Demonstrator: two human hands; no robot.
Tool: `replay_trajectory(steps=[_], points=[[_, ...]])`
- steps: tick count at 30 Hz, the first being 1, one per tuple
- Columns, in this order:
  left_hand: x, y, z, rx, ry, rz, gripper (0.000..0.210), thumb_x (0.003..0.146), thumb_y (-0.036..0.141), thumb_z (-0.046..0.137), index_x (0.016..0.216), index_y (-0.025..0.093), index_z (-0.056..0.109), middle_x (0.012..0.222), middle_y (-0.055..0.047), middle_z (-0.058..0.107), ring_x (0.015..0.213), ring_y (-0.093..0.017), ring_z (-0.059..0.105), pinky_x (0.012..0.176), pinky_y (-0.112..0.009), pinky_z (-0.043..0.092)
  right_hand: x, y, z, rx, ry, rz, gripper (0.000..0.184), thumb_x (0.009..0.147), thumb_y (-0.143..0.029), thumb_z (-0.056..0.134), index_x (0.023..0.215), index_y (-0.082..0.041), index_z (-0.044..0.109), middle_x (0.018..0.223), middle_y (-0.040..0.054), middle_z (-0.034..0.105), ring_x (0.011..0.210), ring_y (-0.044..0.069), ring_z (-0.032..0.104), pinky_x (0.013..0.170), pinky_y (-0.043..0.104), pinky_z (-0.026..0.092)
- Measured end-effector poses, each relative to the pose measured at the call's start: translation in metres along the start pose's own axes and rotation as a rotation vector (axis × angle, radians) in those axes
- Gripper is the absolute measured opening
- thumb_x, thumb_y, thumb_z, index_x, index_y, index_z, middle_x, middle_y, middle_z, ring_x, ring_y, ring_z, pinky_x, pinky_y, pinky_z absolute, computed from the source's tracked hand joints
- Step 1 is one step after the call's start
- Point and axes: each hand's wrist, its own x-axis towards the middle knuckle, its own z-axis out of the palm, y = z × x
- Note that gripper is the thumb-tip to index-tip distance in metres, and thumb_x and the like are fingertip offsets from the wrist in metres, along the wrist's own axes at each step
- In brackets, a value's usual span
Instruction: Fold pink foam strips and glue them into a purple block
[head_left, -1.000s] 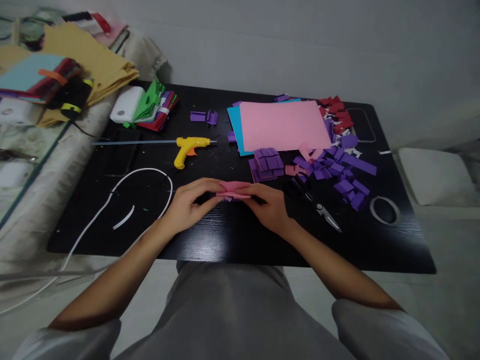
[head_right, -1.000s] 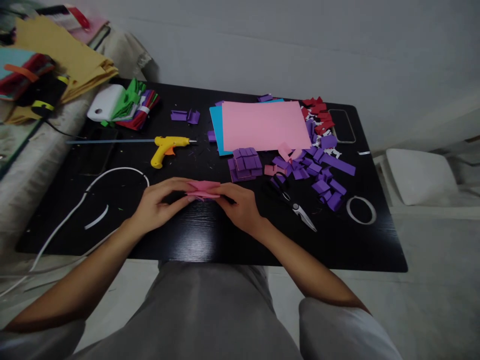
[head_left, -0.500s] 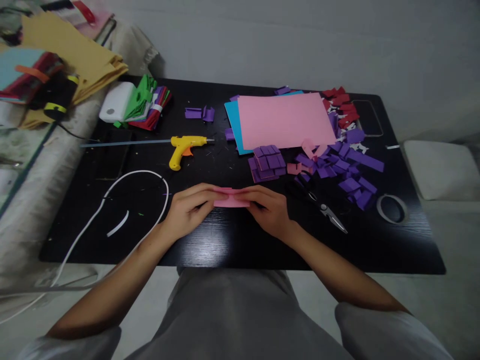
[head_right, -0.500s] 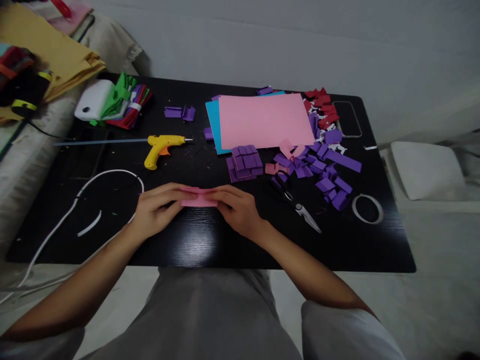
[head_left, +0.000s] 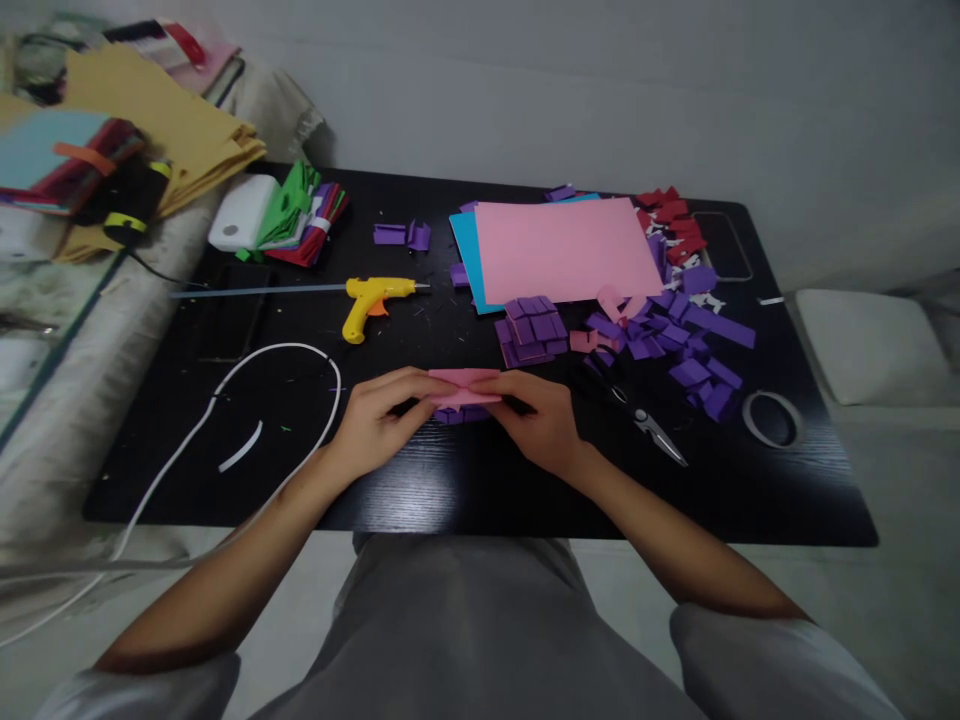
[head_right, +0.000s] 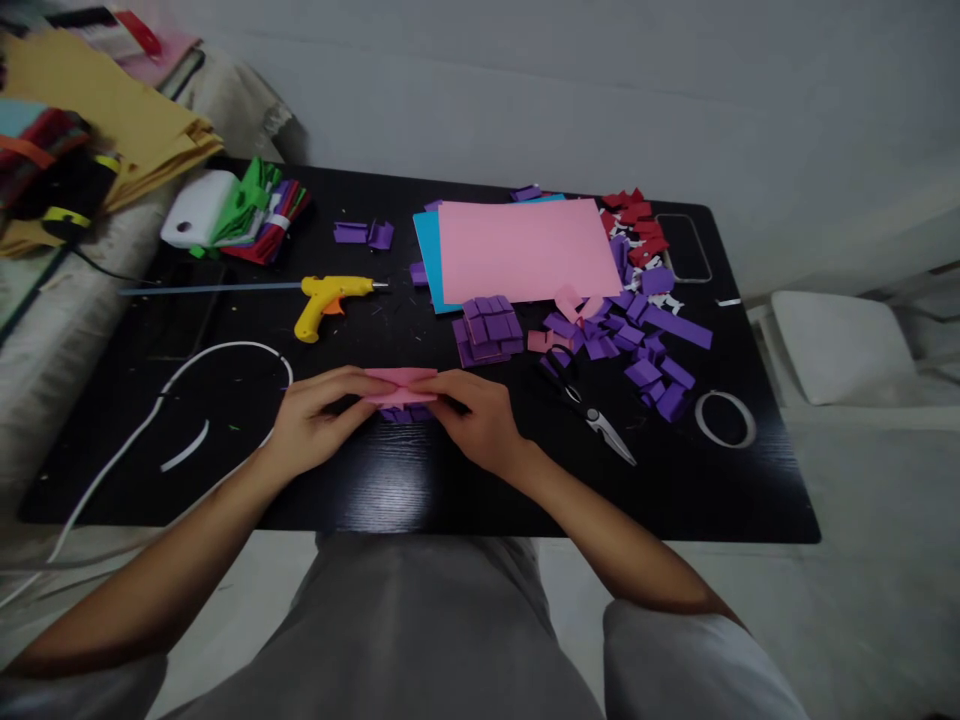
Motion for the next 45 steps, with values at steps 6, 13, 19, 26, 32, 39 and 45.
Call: replay_trajectory(steps=[6,13,19,26,32,39,45], points=[[0.024,0.026,-0.005,-0.311,0.119,-0.294,0.018,0.085,0.018,0.081,0.102,0.02,0.077,0.069,0.005,0.063,0.057,-0.007,0.056,0.055,-0.017,0.047,0.02,-0.025,-0.009,0.42,-0.008,0.318,0.029,0.08,-0.023,0.089,0.108,-0.028,0.081,0.101,-0.0008,0.085,0.094,0.018,0.081,0.089,0.033,0.067],[0.048,0.035,-0.01,-0.364,0.108,-0.283,0.014,0.083,0.018,0.08,0.096,0.02,0.08,0.073,0.001,0.067,0.056,-0.007,0.053,0.053,-0.018,0.043,0.036,-0.034,-0.018,0.452,0.036,0.312,0.025,0.077,-0.022,0.091,0.099,-0.025,0.082,0.096,0.0,0.085,0.09,0.017,0.08,0.088,0.034,0.066],[0.046,0.029,-0.008,-0.342,0.085,-0.24,0.012,0.085,0.015,0.076,0.093,0.021,0.082,0.088,-0.004,0.078,0.071,-0.012,0.068,0.061,-0.02,0.052,0.034,-0.03,-0.019,0.375,0.05,0.225,0.012,0.079,-0.02,0.087,0.089,-0.023,0.083,0.09,0.0012,0.084,0.085,0.017,0.079,0.084,0.033,0.066],[0.042,0.027,-0.007,-0.303,0.04,-0.146,0.018,0.09,0.012,0.069,0.1,0.021,0.082,0.095,-0.007,0.078,0.079,-0.014,0.071,0.065,-0.022,0.055,0.03,-0.032,-0.022,0.248,0.049,0.166,0.004,0.084,-0.021,0.082,0.087,-0.023,0.083,0.088,0.0022,0.083,0.081,0.017,0.077,0.077,0.031,0.064],[0.036,0.027,-0.013,-0.273,-0.027,-0.074,0.022,0.097,0.022,0.064,0.112,0.022,0.081,0.103,-0.009,0.075,0.075,-0.015,0.066,0.06,-0.025,0.05,0.028,-0.034,-0.022,0.2,0.054,0.105,0.008,0.085,-0.018,0.081,0.088,-0.024,0.083,0.088,0.0015,0.082,0.08,0.015,0.076,0.071,0.028,0.061],[0.036,0.035,-0.002,-0.176,0.113,-0.092,0.006,0.094,0.022,0.076,0.099,0.021,0.08,0.089,-0.004,0.072,0.071,-0.012,0.062,0.059,-0.024,0.046,0.028,-0.036,-0.022,0.107,0.052,0.006,0.019,0.086,-0.009,0.077,0.093,-0.025,0.084,0.094,0.0012,0.083,0.085,0.016,0.077,0.078,0.029,0.062],[0.037,0.034,0.001,-0.141,0.144,-0.103,0.005,0.094,0.022,0.076,0.098,0.021,0.08,0.09,-0.004,0.074,0.074,-0.013,0.064,0.06,-0.025,0.047,0.026,-0.037,-0.027,0.183,-0.046,0.027,0.016,0.092,-0.02,0.075,0.106,-0.025,0.08,0.104,0.0046,0.082,0.094,0.019,0.077,0.083,0.033,0.064]])
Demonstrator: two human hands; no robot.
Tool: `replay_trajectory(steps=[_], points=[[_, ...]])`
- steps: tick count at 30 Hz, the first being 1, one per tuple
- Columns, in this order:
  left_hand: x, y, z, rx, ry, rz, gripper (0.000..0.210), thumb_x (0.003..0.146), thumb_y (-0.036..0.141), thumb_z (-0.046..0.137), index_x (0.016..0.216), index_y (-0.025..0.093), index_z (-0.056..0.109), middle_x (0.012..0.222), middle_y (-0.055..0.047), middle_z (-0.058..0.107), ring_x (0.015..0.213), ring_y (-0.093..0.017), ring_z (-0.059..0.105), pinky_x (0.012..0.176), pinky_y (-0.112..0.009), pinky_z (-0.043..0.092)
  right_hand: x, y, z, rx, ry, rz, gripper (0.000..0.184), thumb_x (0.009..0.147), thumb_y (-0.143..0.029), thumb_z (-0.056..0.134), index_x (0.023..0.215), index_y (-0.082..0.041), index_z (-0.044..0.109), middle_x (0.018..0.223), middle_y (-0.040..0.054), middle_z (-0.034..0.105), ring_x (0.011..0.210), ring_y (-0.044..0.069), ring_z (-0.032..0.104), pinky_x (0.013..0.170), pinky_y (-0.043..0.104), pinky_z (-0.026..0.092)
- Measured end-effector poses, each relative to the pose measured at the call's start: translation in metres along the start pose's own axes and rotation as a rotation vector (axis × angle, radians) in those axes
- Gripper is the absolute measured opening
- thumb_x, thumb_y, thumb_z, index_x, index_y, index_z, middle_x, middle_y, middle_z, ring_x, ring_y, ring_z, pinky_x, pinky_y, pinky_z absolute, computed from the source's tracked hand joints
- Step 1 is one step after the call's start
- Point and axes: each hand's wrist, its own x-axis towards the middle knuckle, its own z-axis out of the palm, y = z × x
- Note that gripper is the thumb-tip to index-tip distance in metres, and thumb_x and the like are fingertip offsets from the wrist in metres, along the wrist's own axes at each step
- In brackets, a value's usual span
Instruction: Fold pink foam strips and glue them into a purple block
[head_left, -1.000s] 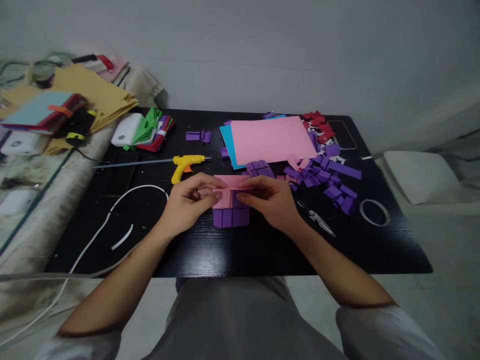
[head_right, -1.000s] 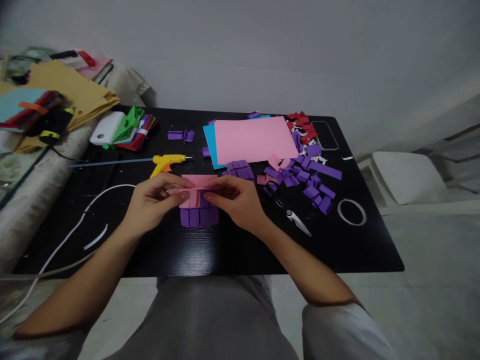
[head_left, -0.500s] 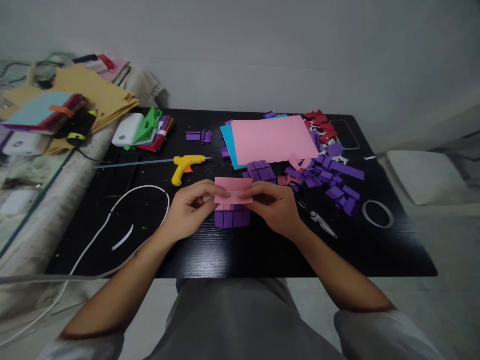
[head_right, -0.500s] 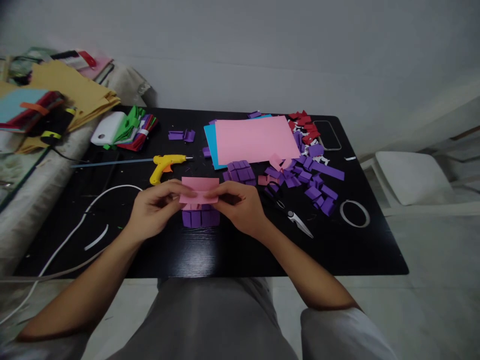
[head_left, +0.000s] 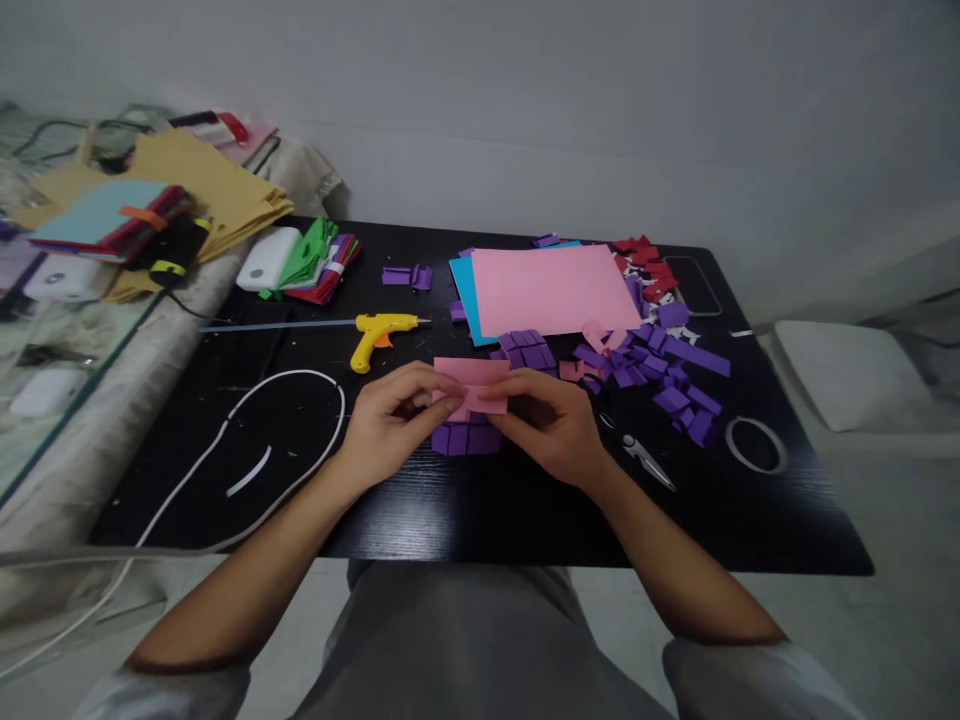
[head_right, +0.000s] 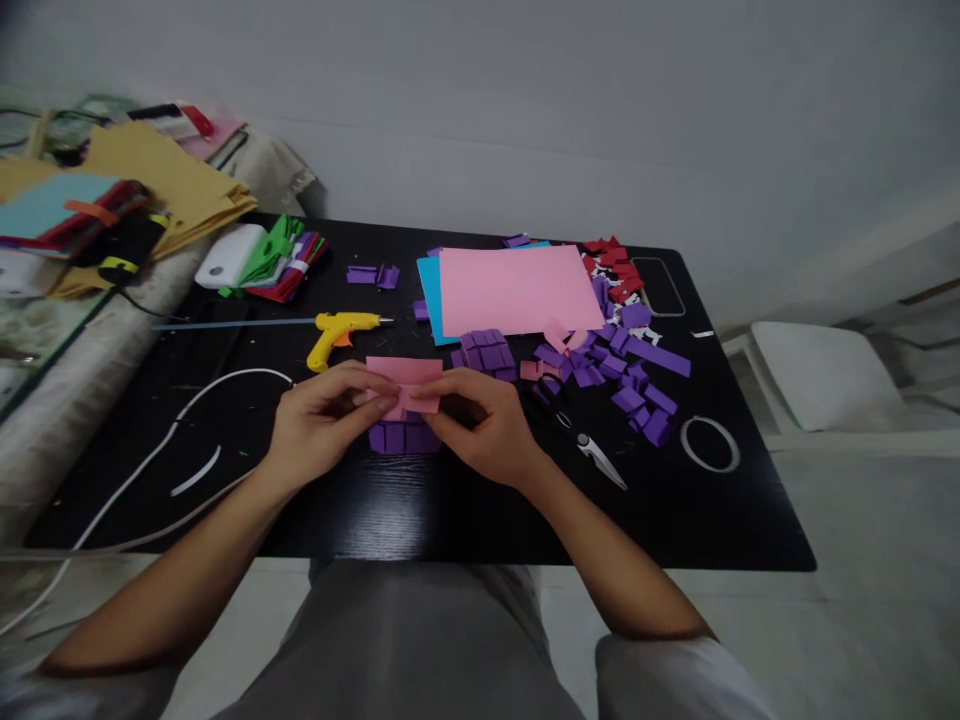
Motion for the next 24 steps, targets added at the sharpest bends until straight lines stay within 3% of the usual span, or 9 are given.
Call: replay_trajectory(steps=[2,5,11,18,24], points=[[0.0,-0.001,-0.001,0.021,0.0,0.023,0.005,0.094,0.021,0.076,0.098,0.021,0.079,0.09,-0.004,0.074,0.074,-0.013,0.064,0.06,-0.024,0.047,-0.001,-0.002,0.001,0.128,-0.023,0.06,0.022,0.093,-0.029,0.075,0.115,-0.025,0.075,0.112,0.006,0.08,0.099,0.02,0.077,0.087,0.034,0.065],[0.0,-0.001,0.0,0.032,0.006,0.025,0.005,0.093,0.02,0.076,0.098,0.021,0.077,0.087,-0.002,0.073,0.069,-0.011,0.061,0.059,-0.023,0.046,-0.001,-0.004,0.007,0.163,0.07,0.139,0.028,0.092,-0.037,0.079,0.117,-0.026,0.073,0.112,0.0055,0.08,0.098,0.019,0.078,0.085,0.031,0.066],[-0.003,0.003,0.005,-0.034,0.091,0.018,0.02,0.087,0.017,0.082,0.102,0.021,0.069,0.08,0.003,0.069,0.065,-0.009,0.063,0.059,-0.021,0.052,0.003,-0.003,0.017,-0.019,0.206,0.127,0.005,0.089,-0.026,0.082,0.093,-0.024,0.081,0.089,0.0009,0.083,0.081,0.017,0.079,0.077,0.029,0.067],[-0.005,0.008,0.008,-0.122,0.181,-0.016,0.025,0.088,0.022,0.083,0.106,0.021,0.066,0.087,0.002,0.072,0.075,-0.011,0.072,0.07,-0.022,0.06,-0.002,-0.002,0.018,-0.08,0.311,0.062,0.01,0.087,-0.018,0.082,0.092,-0.026,0.082,0.087,-0.0007,0.084,0.078,0.017,0.079,0.075,0.029,0.068],[-0.01,0.012,0.004,-0.068,0.145,-0.133,0.021,0.087,0.032,0.085,0.09,0.019,0.069,0.072,0.002,0.072,0.061,-0.011,0.069,0.058,-0.02,0.057,-0.005,-0.004,0.017,-0.145,0.357,0.03,0.007,0.088,-0.021,0.083,0.091,-0.026,0.082,0.086,0.0003,0.084,0.077,0.019,0.08,0.074,0.03,0.068]])
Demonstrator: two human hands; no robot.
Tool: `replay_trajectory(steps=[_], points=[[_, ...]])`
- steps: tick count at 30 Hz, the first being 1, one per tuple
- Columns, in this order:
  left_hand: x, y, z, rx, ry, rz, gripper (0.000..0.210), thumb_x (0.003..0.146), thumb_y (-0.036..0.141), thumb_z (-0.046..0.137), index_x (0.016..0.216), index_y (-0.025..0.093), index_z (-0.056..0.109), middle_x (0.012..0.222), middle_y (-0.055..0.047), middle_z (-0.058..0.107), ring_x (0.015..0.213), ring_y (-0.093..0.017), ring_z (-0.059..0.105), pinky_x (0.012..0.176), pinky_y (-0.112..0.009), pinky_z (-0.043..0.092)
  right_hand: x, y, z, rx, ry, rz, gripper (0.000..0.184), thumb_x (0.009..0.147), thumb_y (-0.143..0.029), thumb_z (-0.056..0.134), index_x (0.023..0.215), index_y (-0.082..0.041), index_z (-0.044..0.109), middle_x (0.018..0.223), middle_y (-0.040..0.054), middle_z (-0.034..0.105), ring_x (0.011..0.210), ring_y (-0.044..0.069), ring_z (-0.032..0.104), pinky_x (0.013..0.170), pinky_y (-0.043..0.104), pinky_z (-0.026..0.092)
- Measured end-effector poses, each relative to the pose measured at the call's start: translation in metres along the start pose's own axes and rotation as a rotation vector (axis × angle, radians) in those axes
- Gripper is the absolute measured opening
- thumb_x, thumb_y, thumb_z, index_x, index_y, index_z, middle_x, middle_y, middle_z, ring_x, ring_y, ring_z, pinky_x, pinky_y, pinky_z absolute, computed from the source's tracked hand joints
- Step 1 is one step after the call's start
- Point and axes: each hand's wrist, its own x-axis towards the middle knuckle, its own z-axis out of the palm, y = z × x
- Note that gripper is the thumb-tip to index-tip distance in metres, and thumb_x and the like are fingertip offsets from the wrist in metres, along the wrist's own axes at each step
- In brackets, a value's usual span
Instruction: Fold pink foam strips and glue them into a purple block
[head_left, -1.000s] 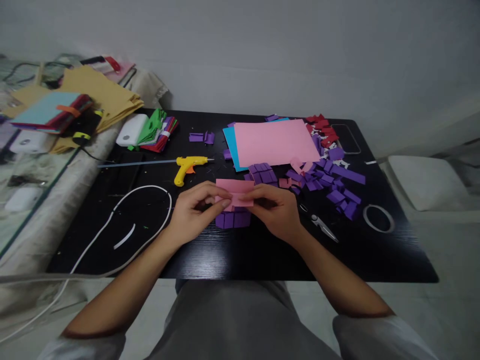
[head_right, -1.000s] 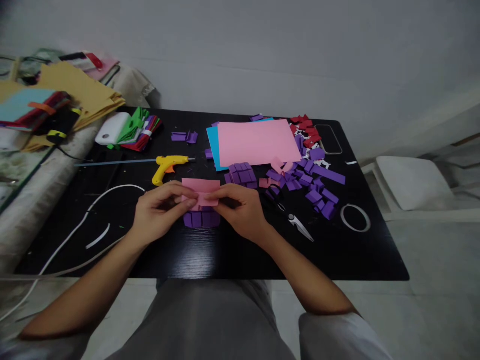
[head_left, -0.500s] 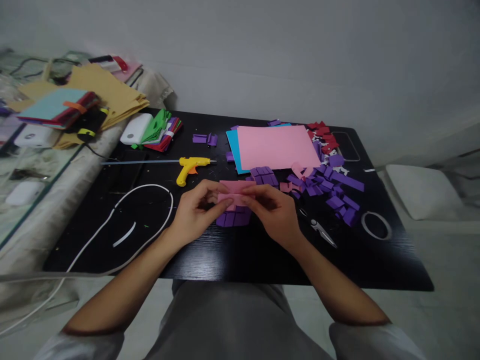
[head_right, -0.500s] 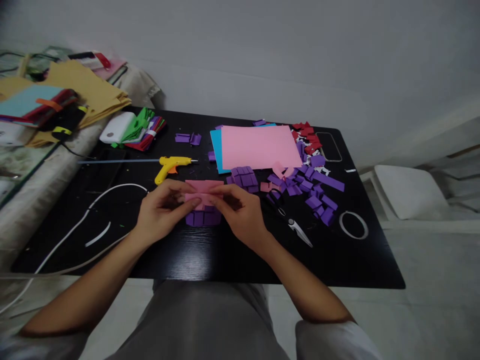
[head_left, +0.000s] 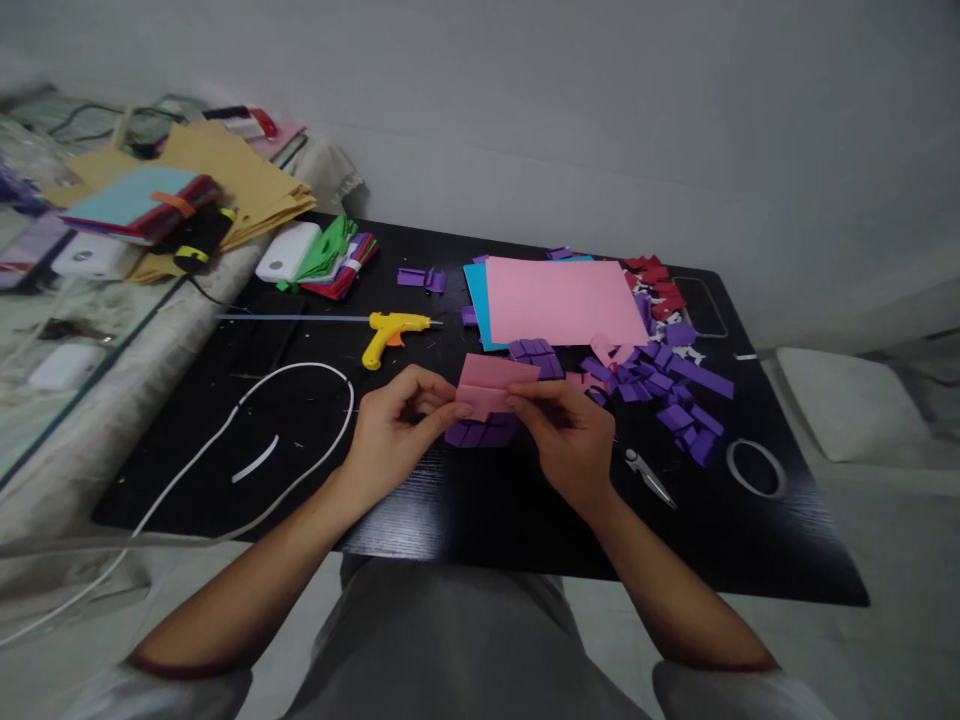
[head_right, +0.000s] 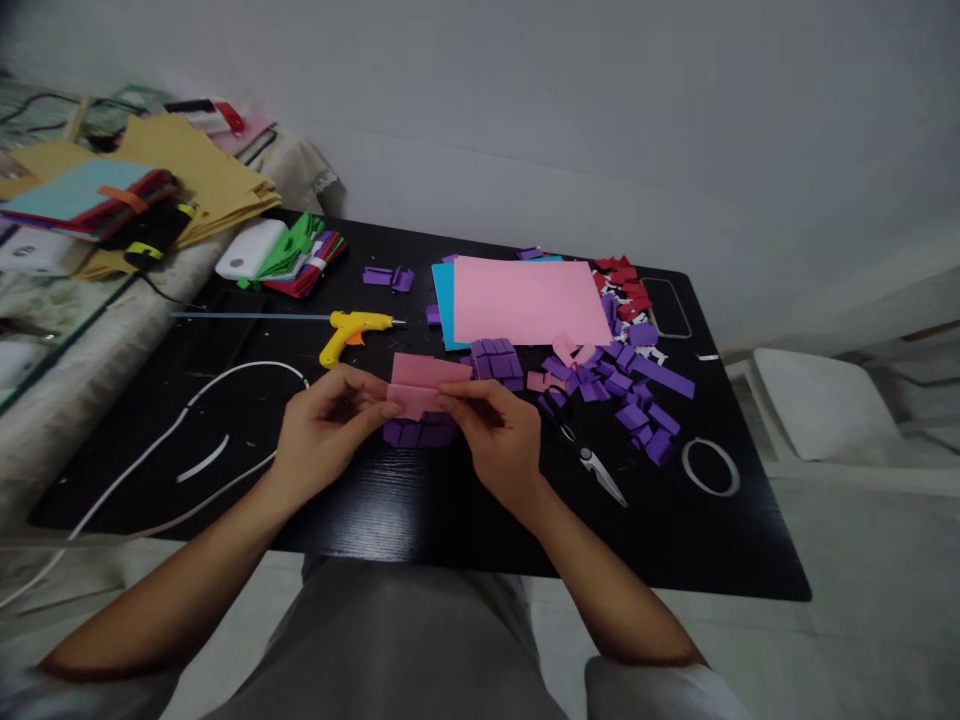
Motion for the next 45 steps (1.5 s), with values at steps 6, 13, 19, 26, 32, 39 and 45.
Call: replay_trajectory(steps=[6,13,19,26,32,39,45], points=[[-0.002,0.0,-0.006,0.033,-0.066,-0.01,0.021,0.086,0.032,0.086,0.089,0.02,0.068,0.072,0.002,0.074,0.062,-0.012,0.071,0.059,-0.021,0.059,0.0,-0.002,-0.002,-0.006,-0.018,-0.027,0.012,0.088,-0.017,0.082,0.093,-0.028,0.083,0.087,-0.0007,0.084,0.077,0.018,0.08,0.073,0.029,0.068],[-0.006,-0.002,-0.014,0.012,-0.079,-0.073,0.02,0.089,0.028,0.083,0.102,0.019,0.07,0.078,0.0,0.078,0.069,-0.013,0.076,0.069,-0.023,0.063,0.003,-0.002,-0.005,-0.014,-0.002,-0.016,0.012,0.088,-0.017,0.082,0.093,-0.028,0.083,0.088,-0.0007,0.084,0.079,0.018,0.08,0.074,0.03,0.068],[-0.008,-0.001,-0.004,0.073,-0.051,-0.013,0.026,0.085,0.028,0.087,0.103,0.02,0.07,0.086,0.001,0.076,0.074,-0.011,0.073,0.072,-0.021,0.061,0.002,-0.004,-0.003,-0.004,0.001,-0.032,0.013,0.087,-0.016,0.082,0.094,-0.028,0.083,0.088,-0.0012,0.084,0.077,0.017,0.079,0.073,0.027,0.067],[-0.008,-0.001,-0.005,0.122,-0.02,-0.03,0.009,0.09,0.018,0.079,0.093,0.021,0.072,0.079,0.005,0.074,0.07,-0.008,0.07,0.069,-0.017,0.058,-0.001,-0.006,-0.002,-0.038,-0.011,-0.013,0.009,0.088,-0.018,0.082,0.093,-0.025,0.083,0.088,-0.0011,0.084,0.076,0.016,0.079,0.072,0.026,0.066],[-0.012,-0.001,-0.001,0.037,-0.031,-0.115,0.037,0.085,0.03,0.086,0.113,0.023,0.062,0.103,0.0,0.072,0.085,-0.013,0.073,0.079,-0.026,0.063,-0.002,-0.006,0.0,-0.104,0.039,-0.08,0.01,0.09,-0.017,0.081,0.095,-0.024,0.082,0.089,0.0,0.084,0.077,0.017,0.08,0.073,0.027,0.066],[-0.02,-0.016,0.02,-0.216,-0.147,-0.333,0.066,0.08,0.035,0.088,0.132,0.027,0.048,0.122,-0.006,0.07,0.098,-0.019,0.075,0.082,-0.033,0.064,-0.004,-0.015,-0.003,-0.253,-0.055,-0.471,0.023,0.092,-0.005,0.075,0.106,-0.023,0.078,0.096,0.0017,0.085,0.086,0.016,0.082,0.085,0.025,0.066],[-0.018,-0.027,0.005,-0.066,-0.339,-0.384,0.042,0.087,0.043,0.081,0.119,0.024,0.063,0.102,-0.004,0.077,0.087,-0.02,0.073,0.076,-0.033,0.057,0.003,-0.017,-0.007,-0.216,0.018,-0.285,0.017,0.091,-0.011,0.079,0.1,-0.025,0.08,0.093,-0.0003,0.085,0.08,0.015,0.08,0.078,0.025,0.066]])
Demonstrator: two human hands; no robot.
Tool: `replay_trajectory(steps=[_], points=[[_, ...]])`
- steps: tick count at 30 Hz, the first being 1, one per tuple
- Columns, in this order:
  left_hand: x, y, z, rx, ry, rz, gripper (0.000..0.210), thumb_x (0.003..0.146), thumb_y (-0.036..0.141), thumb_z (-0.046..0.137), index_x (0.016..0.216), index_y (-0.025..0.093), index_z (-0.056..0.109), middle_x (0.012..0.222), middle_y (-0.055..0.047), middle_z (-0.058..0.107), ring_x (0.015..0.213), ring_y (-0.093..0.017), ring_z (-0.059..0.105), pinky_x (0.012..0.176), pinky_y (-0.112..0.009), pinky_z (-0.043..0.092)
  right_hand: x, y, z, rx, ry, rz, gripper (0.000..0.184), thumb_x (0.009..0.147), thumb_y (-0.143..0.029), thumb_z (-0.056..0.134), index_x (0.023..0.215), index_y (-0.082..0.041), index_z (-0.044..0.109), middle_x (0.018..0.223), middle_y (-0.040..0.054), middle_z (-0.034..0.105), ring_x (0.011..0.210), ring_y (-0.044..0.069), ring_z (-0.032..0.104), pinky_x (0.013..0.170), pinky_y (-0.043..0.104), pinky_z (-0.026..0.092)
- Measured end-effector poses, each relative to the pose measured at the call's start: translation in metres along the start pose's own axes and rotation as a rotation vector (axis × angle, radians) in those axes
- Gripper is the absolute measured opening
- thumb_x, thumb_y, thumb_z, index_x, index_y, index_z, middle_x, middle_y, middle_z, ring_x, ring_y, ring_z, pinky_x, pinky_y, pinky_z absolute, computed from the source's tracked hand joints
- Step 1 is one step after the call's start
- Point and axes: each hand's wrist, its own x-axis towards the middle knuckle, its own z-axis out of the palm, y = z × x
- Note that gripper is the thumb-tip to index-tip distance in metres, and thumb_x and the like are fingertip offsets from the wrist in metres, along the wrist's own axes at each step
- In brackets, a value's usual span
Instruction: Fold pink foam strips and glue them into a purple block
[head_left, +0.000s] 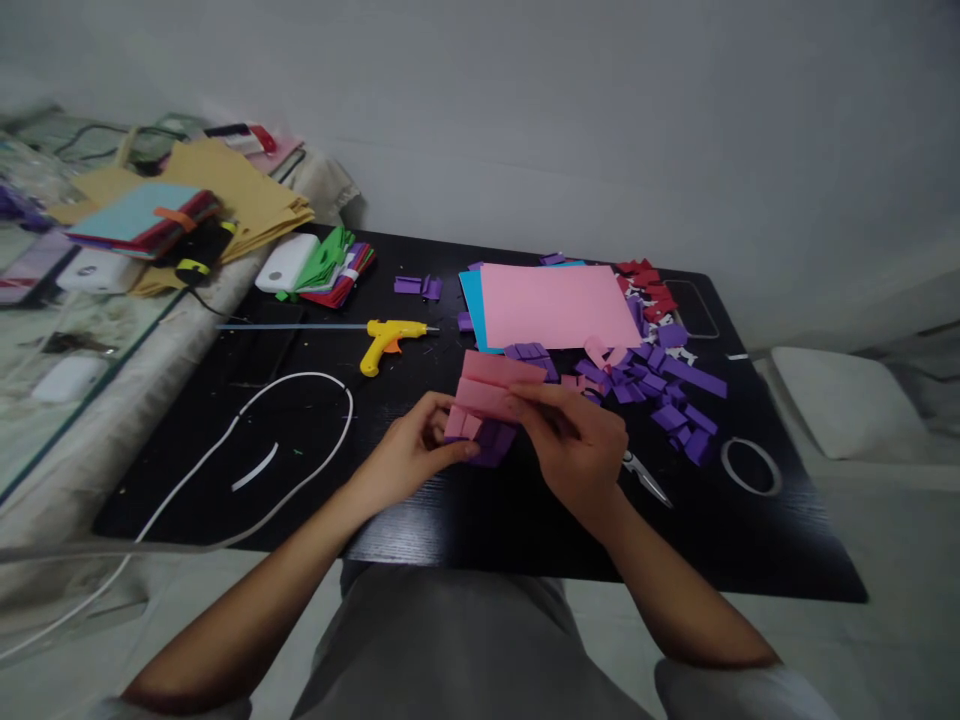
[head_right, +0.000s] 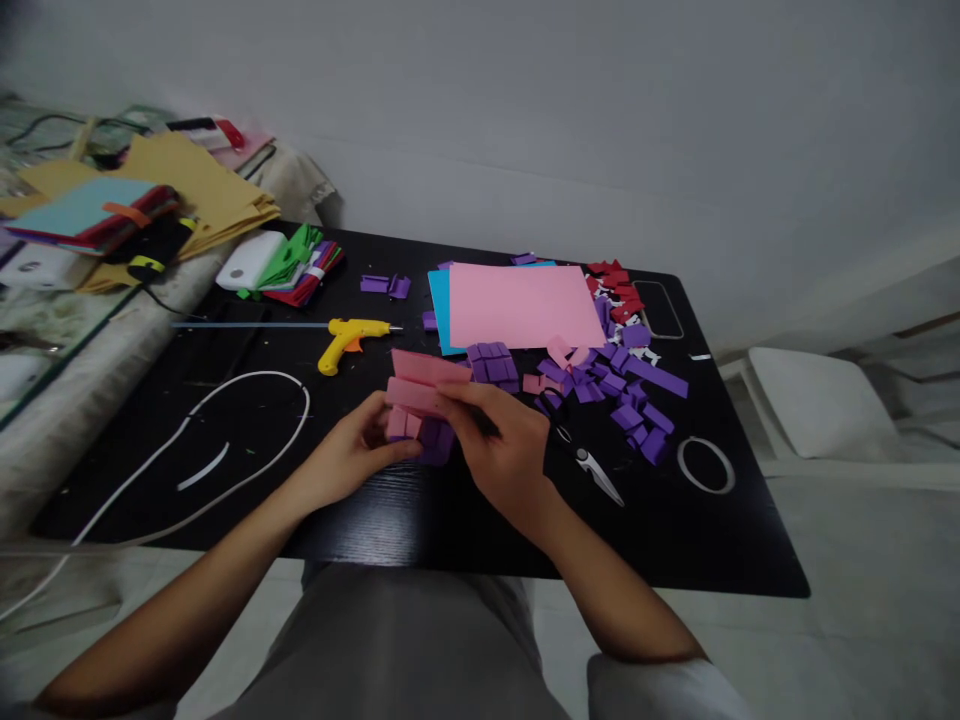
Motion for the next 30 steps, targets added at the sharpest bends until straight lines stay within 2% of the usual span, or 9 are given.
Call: replay_trajectory(steps=[3,6,9,11,13,15,18,24,30], points=[[-0.001,0.004,-0.018,0.308,-0.045,-0.031,0.035,0.089,0.048,0.079,0.112,0.023,0.069,0.097,-0.003,0.075,0.073,-0.018,0.067,0.069,-0.033,0.053,0.005,0.001,-0.002,0.038,0.05,0.138,0.013,0.088,-0.015,0.082,0.096,-0.026,0.082,0.088,-0.0011,0.084,0.074,0.016,0.079,0.07,0.026,0.066],[0.001,0.017,-0.031,0.483,0.169,0.098,0.039,0.088,0.049,0.08,0.114,0.022,0.071,0.103,-0.005,0.073,0.083,-0.021,0.068,0.074,-0.035,0.054,0.01,-0.003,-0.002,0.094,0.055,0.205,0.014,0.086,-0.015,0.084,0.094,-0.027,0.083,0.084,-0.0025,0.084,0.072,0.015,0.079,0.069,0.025,0.066],[0.006,0.037,-0.03,0.208,0.399,0.28,0.021,0.099,0.041,0.069,0.108,0.022,0.069,0.106,-0.005,0.074,0.094,-0.02,0.072,0.088,-0.036,0.057,0.013,-0.009,-0.002,0.149,0.047,0.239,0.016,0.085,-0.013,0.083,0.093,-0.027,0.083,0.085,-0.0035,0.084,0.074,0.014,0.079,0.07,0.024,0.066],[0.011,0.052,-0.023,-0.038,0.341,0.381,0.021,0.098,0.037,0.07,0.112,0.023,0.065,0.108,-0.006,0.075,0.095,-0.019,0.075,0.085,-0.035,0.061,0.014,-0.012,-0.001,0.169,0.042,0.236,0.017,0.085,-0.013,0.083,0.093,-0.027,0.083,0.085,-0.0034,0.084,0.075,0.014,0.079,0.071,0.024,0.066],[0.015,0.066,-0.014,-0.123,0.267,0.447,0.029,0.092,0.031,0.079,0.115,0.024,0.064,0.101,-0.003,0.075,0.088,-0.016,0.074,0.078,-0.029,0.061,0.018,-0.015,0.0,0.186,0.038,0.216,0.016,0.085,-0.012,0.083,0.093,-0.027,0.082,0.085,-0.0032,0.084,0.075,0.014,0.079,0.071,0.024,0.066],[0.02,0.079,-0.008,-0.083,0.28,0.515,0.026,0.088,0.024,0.083,0.11,0.024,0.068,0.094,0.0,0.073,0.08,-0.012,0.071,0.071,-0.023,0.058,0.024,-0.018,-0.001,0.204,0.035,0.184,0.016,0.086,-0.012,0.082,0.094,-0.026,0.082,0.086,-0.0028,0.084,0.075,0.014,0.079,0.071,0.024,0.066],[0.025,0.098,-0.008,0.111,0.379,0.614,0.013,0.088,0.017,0.082,0.097,0.022,0.075,0.085,0.002,0.073,0.073,-0.009,0.067,0.068,-0.02,0.055,0.042,-0.024,-0.004,0.233,0.031,0.122,0.017,0.087,-0.014,0.082,0.098,-0.027,0.081,0.088,-0.003,0.082,0.074,0.012,0.077,0.069,0.022,0.064],[0.034,0.131,-0.016,0.24,0.507,0.795,0.017,0.087,0.018,0.085,0.1,0.023,0.078,0.089,0.003,0.077,0.073,-0.007,0.068,0.069,-0.018,0.057,0.085,-0.043,-0.01,0.244,0.026,-0.008,0.012,0.087,-0.018,0.084,0.095,-0.027,0.082,0.088,-0.0023,0.082,0.077,0.013,0.075,0.07,0.023,0.063],[0.035,0.14,-0.017,0.226,0.572,0.801,0.014,0.087,0.022,0.086,0.1,0.023,0.08,0.089,0.001,0.077,0.074,-0.009,0.071,0.071,-0.019,0.06,0.093,-0.049,-0.007,0.207,0.095,-0.03,0.008,0.088,-0.02,0.083,0.093,-0.027,0.083,0.085,-0.0013,0.081,0.075,0.014,0.074,0.068,0.026,0.064]])
